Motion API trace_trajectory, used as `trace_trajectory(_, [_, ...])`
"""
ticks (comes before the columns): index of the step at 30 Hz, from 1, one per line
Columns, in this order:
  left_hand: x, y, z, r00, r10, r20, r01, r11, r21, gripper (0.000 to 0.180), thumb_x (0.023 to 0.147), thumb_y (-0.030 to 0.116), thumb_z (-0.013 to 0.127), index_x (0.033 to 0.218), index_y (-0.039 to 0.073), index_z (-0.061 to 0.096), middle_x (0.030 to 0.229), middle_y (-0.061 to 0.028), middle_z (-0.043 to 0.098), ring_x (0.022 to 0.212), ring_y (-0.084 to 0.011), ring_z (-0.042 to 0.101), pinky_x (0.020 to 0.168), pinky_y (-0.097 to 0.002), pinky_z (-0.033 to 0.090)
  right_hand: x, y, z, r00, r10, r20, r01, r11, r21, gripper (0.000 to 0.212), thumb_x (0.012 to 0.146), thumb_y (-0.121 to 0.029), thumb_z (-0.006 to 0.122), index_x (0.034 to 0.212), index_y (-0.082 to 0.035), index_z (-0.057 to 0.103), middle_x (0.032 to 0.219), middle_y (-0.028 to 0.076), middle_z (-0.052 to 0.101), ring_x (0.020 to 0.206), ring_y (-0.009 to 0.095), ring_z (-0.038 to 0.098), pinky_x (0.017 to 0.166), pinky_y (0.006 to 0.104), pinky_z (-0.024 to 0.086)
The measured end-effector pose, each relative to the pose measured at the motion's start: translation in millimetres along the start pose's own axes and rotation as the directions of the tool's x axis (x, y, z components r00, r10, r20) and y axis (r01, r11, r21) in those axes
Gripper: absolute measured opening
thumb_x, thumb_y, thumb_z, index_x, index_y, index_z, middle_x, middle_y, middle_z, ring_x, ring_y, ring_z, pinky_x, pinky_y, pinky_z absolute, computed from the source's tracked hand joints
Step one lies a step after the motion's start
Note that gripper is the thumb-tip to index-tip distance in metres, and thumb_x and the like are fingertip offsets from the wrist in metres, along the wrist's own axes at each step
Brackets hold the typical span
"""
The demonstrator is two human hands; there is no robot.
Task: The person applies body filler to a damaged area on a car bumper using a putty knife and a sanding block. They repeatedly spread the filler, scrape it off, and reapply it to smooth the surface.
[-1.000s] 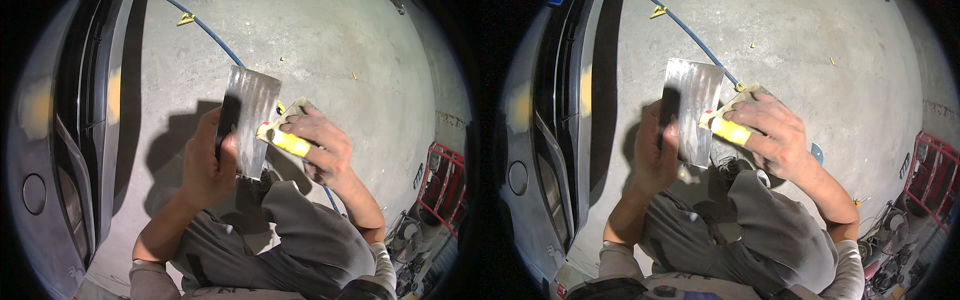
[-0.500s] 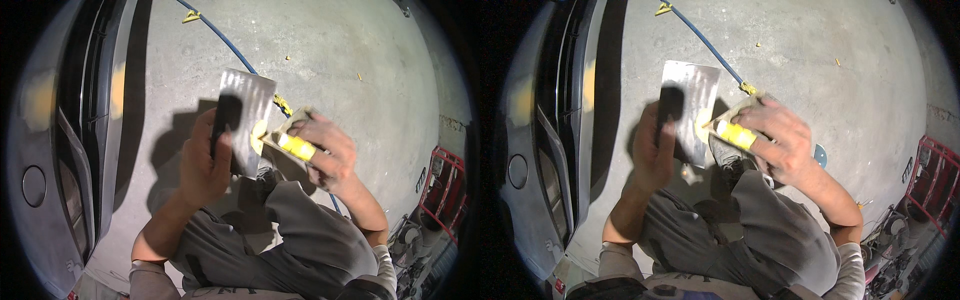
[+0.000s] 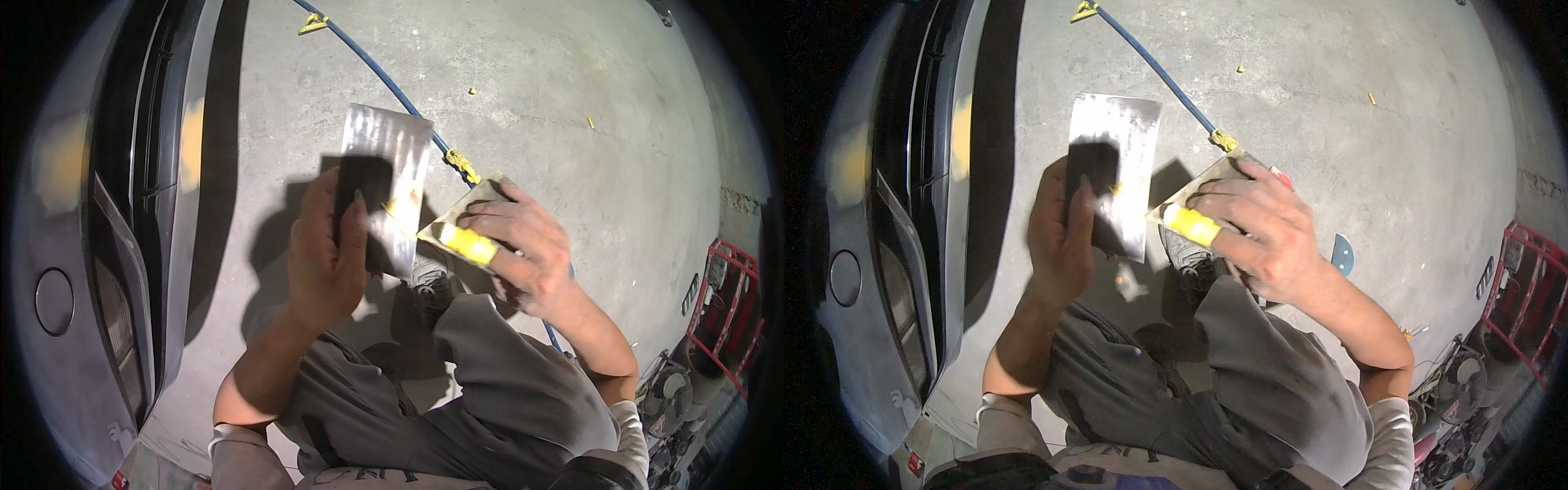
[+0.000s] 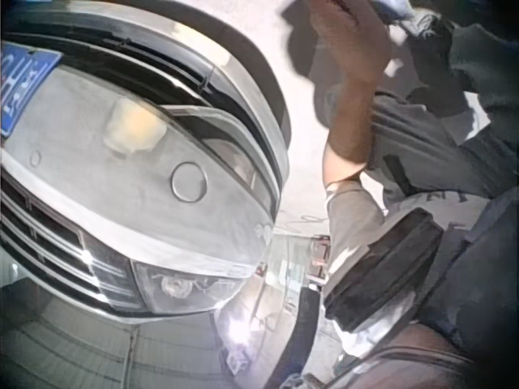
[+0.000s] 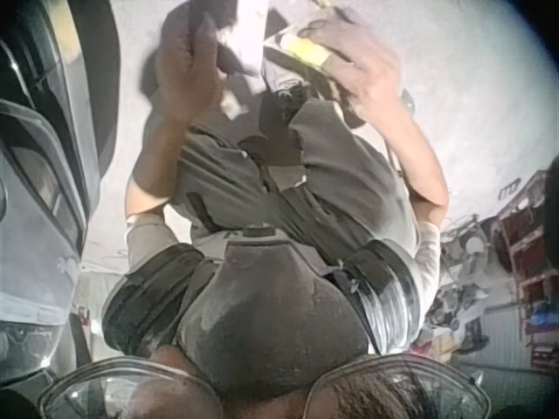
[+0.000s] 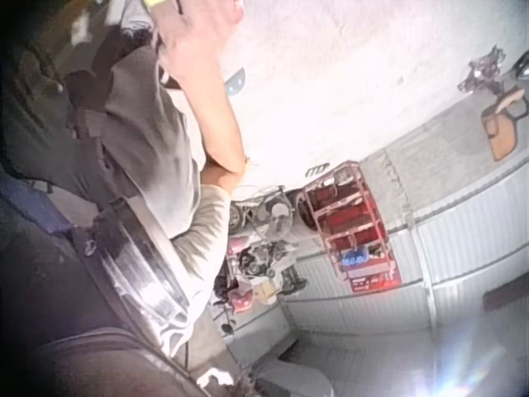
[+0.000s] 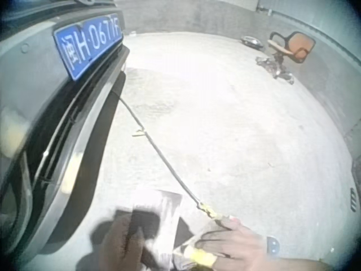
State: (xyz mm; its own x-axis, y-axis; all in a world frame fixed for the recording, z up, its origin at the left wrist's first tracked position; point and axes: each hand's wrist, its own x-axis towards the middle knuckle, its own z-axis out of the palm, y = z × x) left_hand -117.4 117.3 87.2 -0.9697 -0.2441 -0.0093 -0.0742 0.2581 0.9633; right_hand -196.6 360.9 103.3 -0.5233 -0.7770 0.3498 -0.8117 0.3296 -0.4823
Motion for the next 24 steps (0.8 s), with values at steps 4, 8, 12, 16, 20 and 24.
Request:
trace_trajectory(4, [1, -1, 2, 0.947, 0.31, 0.087, -0.322, 0.923, 0.209, 0.031, 0.105, 0.01, 0.053, 0.133, -0.002, 0.055, 0.099, -0.0172, 0.07, 0.079, -0.0206, 0.066, 0.071, -0.0343, 0.051, 2, 0, -1, 0.999, 0.005, -0.036, -0.005, 1.0, -0.016, 0.035, 0.071, -0.016, 0.07, 0.104, -0.008, 0.081, 0.107, 0.009, 0.074, 0.104, 0.029, 0.073, 0.102, 0.0539, 0.056])
trace_trajectory(8, [1, 1, 3, 0.997, 0.053, 0.053, -0.056, 0.996, 0.062, 0.031, 0.105, 0.011, 0.053, 0.133, -0.002, 0.055, 0.096, -0.0158, 0.069, 0.077, -0.0213, 0.066, 0.071, -0.0357, 0.051, 1, -4, 1, 1.0, -0.026, 0.006, 0.025, 0.998, 0.051, 0.034, 0.071, -0.014, 0.07, 0.103, -0.009, 0.082, 0.107, 0.008, 0.075, 0.102, 0.028, 0.073, 0.099, 0.053, 0.057])
trace_trajectory(12, [0, 2, 8, 0.976, 0.219, 0.015, -0.22, 0.972, 0.081, 0.028, 0.106, 0.01, 0.051, 0.132, 0.0, 0.057, 0.092, -0.0112, 0.069, 0.072, -0.0159, 0.062, 0.066, -0.0323, 0.049, -3, -3, 3, 0.996, -0.038, -0.082, 0.037, 0.999, -0.024, 0.033, 0.073, -0.014, 0.069, 0.102, -0.006, 0.081, 0.112, 0.012, 0.074, 0.102, 0.031, 0.074, 0.1, 0.0571, 0.056])
trace_trajectory(16, [-4, 4, 7, 0.997, -0.074, 0.031, 0.075, 0.996, -0.041, 0.029, 0.107, 0.013, 0.052, 0.132, 0.001, 0.058, 0.089, -0.0095, 0.068, 0.071, -0.0142, 0.061, 0.064, -0.0311, 0.049, -3, 0, 1, 1.0, -0.025, -0.015, 0.025, 1.0, 0.001, 0.034, 0.073, -0.015, 0.069, 0.104, -0.005, 0.081, 0.112, 0.013, 0.074, 0.104, 0.031, 0.074, 0.102, 0.0577, 0.055])
trace_trajectory(20, [-4, 1, 6, 0.991, 0.11, 0.073, -0.118, 0.986, 0.114, 0.029, 0.105, 0.013, 0.053, 0.131, 0.001, 0.057, 0.091, -0.014, 0.068, 0.072, -0.0213, 0.065, 0.066, -0.0345, 0.05, -2, 0, -1, 0.999, -0.017, -0.05, 0.015, 0.999, -0.039, 0.036, 0.074, -0.017, 0.069, 0.106, -0.006, 0.08, 0.109, 0.012, 0.074, 0.107, 0.03, 0.073, 0.104, 0.0569, 0.054])
trace_trajectory(24, [0, -4, 11, 0.992, 0.128, 0.016, -0.129, 0.989, 0.075, 0.029, 0.105, 0.013, 0.052, 0.131, 0.0, 0.057, 0.092, -0.0133, 0.068, 0.075, -0.0216, 0.064, 0.068, -0.0353, 0.05, -3, -5, -1, 0.999, -0.049, 0.013, 0.048, 0.999, 0.025, 0.031, 0.072, -0.017, 0.068, 0.098, -0.004, 0.08, 0.11, 0.011, 0.074, 0.109, 0.03, 0.072, 0.106, 0.0565, 0.053])
